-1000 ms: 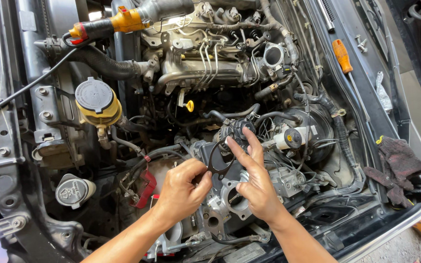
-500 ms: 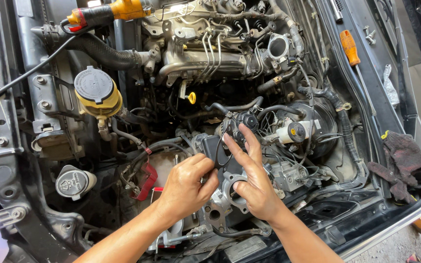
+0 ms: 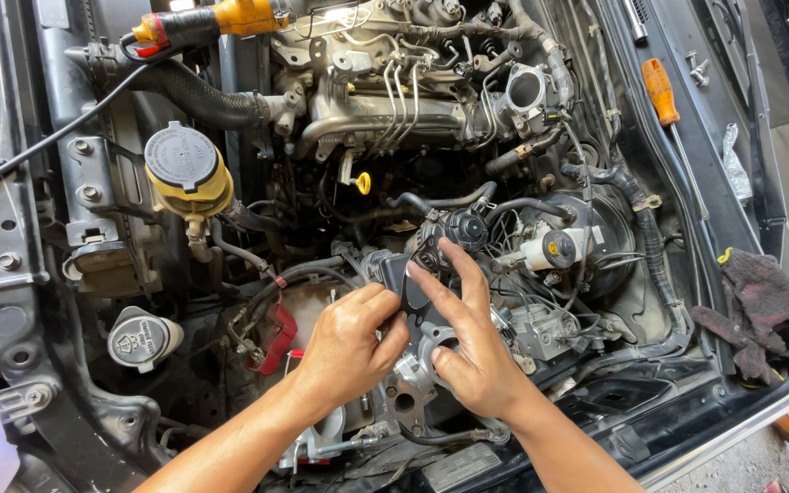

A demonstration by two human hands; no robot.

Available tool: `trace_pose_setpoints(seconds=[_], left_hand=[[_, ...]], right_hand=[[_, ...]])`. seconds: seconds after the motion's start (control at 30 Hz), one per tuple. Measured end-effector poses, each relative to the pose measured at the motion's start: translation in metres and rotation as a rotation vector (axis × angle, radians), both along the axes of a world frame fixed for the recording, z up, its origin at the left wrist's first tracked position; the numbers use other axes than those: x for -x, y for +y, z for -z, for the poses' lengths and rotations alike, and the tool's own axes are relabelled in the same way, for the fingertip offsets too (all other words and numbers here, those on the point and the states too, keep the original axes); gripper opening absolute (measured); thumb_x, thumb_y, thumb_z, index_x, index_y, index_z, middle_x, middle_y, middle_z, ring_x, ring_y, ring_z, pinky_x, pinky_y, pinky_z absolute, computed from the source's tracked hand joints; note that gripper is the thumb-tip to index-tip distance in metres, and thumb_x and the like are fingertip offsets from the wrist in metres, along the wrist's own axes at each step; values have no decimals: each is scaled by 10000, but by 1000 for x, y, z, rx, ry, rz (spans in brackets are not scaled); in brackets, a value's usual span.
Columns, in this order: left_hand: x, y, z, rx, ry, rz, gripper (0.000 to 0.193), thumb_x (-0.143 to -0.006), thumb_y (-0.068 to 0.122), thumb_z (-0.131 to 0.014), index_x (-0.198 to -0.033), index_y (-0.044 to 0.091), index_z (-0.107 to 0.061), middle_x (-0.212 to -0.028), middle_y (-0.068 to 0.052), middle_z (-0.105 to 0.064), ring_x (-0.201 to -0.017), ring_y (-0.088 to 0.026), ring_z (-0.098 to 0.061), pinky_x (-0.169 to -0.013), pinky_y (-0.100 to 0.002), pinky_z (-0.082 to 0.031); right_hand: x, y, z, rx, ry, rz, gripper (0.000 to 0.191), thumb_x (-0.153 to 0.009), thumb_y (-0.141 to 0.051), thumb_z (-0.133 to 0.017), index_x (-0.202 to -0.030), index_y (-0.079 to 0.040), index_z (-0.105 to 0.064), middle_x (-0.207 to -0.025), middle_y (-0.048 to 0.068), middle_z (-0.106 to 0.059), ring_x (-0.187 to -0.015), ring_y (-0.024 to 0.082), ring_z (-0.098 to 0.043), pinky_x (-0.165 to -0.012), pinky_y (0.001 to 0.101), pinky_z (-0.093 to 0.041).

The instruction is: The person applies sealant to a throttle body gasket, fits the gasket onto the throttle body, and positions the assembly onto the engine intake manifold. The person then uses a wrench to tighten bolts securing the throttle body to the engine.

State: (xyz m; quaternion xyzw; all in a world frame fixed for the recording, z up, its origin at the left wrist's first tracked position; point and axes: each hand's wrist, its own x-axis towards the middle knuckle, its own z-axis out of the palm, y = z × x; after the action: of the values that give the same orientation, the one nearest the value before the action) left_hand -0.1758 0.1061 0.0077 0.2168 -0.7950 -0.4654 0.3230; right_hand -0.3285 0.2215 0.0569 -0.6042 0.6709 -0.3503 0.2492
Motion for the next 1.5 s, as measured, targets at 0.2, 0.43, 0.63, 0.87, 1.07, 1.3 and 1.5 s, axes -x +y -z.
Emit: trace_pose_setpoints(seconds=[0.2, 0.43, 0.63, 0.87, 1.07, 1.3, 1.5], left_hand=[[-1, -5, -2, -31, 5, -11, 156, -860, 96, -659, -779, 4, -562, -739, -142, -570, -691, -341, -598, -588, -450, -465], [-5, -10, -7, -62, 3, -1, 156, -865, 91, -631, -778, -12, -552, -721, -165, -577, -673, -368, -596, -576, -464, -457], [-7, -14, -8, -112, -35, 7, 170, -879, 102, -610, -776, -23, -558, -718, -182, -598, -666, -372, -612, -589, -468, -470], [-7, -17, 0, -136, -30, -17, 178, -895, 123, -580, -802, -29, -572, -761, -204, -632, -726, -413, -621, -631, -504, -467], [-7, -22, 0, -278, -89, -43, 233, -882, 149, -544, -768, -47, -598, -697, -227, -627, -683, -407, -633, -622, -487, -476], [-8, -29, -3, -420, -122, -62, 268, -868, 166, -510, -847, -42, -677, -674, -207, -659, -621, -321, -659, -616, -435, -500], [-6, -33, 6, -580, -145, -82, 283, -885, 186, -521, -843, -51, -669, -588, -139, -609, -545, -176, -570, -540, -383, -466]], right_hand=[[0, -1, 1, -2, 90, -26, 822, -724, -209, -572, -1530, -67, -494, -1697, 246, -187, -1601, 435, -144, -1293, 558, -121], [-2, -3, 0, 19, 197, -50, 842, -686, -196, -568, -1517, -72, -506, -1677, 243, -216, -1586, 444, -166, -1296, 572, -148], [-3, -4, 0, 37, 301, -81, 837, -674, -194, -569, -1501, -75, -526, -1665, 220, -238, -1566, 456, -177, -1292, 593, -147], [-4, -4, 1, 32, 326, -106, 806, -663, -197, -569, -1462, -97, -568, -1645, 213, -275, -1552, 460, -202, -1285, 601, -141], [-5, -6, 0, 21, 353, -128, 773, -676, -195, -572, -1445, -122, -591, -1631, 219, -307, -1538, 459, -232, -1281, 606, -134], [-6, -7, 0, 11, 361, -153, 761, -665, -204, -565, -1422, -135, -617, -1630, 213, -327, -1533, 454, -237, -1275, 612, -118], [-3, -8, 1, 30, 358, -170, 736, -675, -225, -549, -1401, -149, -643, -1635, 205, -332, -1540, 440, -238, -1285, 611, -121]])
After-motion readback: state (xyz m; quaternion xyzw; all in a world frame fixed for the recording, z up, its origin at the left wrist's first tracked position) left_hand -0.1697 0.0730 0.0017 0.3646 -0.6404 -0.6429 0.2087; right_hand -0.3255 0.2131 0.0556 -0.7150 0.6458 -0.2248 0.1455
